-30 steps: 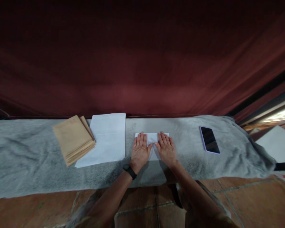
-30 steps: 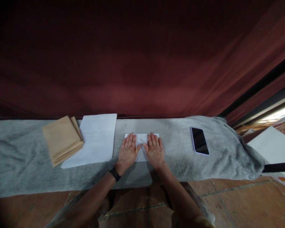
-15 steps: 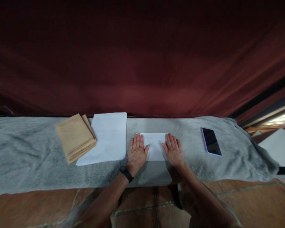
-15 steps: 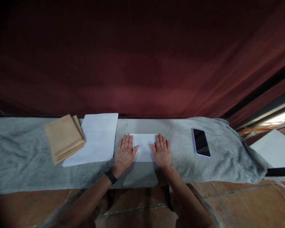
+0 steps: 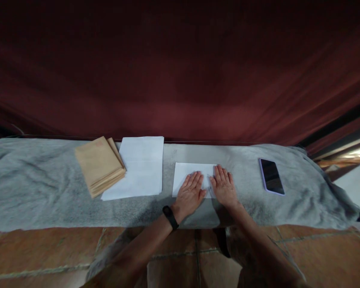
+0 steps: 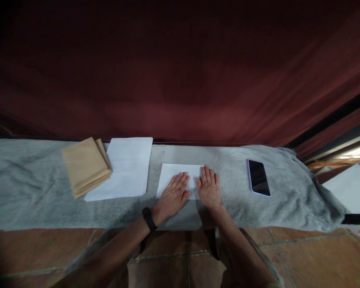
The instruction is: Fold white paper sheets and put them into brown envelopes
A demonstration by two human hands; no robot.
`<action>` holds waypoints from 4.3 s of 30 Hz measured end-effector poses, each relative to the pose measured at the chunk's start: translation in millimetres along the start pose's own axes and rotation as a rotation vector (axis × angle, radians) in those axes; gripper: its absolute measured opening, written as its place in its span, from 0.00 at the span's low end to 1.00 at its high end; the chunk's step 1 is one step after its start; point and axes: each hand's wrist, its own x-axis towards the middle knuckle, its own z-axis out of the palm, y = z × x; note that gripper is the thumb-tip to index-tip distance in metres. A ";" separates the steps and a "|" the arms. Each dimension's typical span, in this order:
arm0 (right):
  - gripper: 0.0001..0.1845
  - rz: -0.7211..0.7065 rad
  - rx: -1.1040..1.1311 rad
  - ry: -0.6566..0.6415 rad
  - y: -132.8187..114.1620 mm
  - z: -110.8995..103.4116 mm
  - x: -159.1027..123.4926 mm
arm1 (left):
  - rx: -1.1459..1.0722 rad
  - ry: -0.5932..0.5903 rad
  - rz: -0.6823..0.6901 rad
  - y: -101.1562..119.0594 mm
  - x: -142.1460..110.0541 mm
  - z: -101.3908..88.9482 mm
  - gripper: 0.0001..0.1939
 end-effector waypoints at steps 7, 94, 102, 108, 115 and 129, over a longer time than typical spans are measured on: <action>0.33 -0.018 0.114 -0.049 -4.3 -9.6 8.0 | -0.048 -0.056 0.102 4.2 -8.4 0.7 0.36; 0.33 0.137 0.006 0.065 -22.0 -9.0 6.6 | 0.221 0.161 -0.355 -36.2 11.6 -1.1 0.31; 0.29 -0.092 0.223 0.006 -64.2 0.0 17.2 | 0.169 -0.003 -0.173 -12.7 23.8 11.3 0.30; 0.27 -0.066 0.143 0.005 -67.0 5.2 21.6 | 0.184 -0.028 -0.209 -15.3 26.9 12.0 0.29; 0.30 -0.014 0.032 0.055 -54.7 5.4 19.7 | 0.172 0.056 -0.259 -30.2 20.9 11.7 0.29; 0.34 0.075 -0.037 0.102 -26.8 7.3 14.1 | 0.185 0.129 -0.341 -42.3 9.0 4.7 0.32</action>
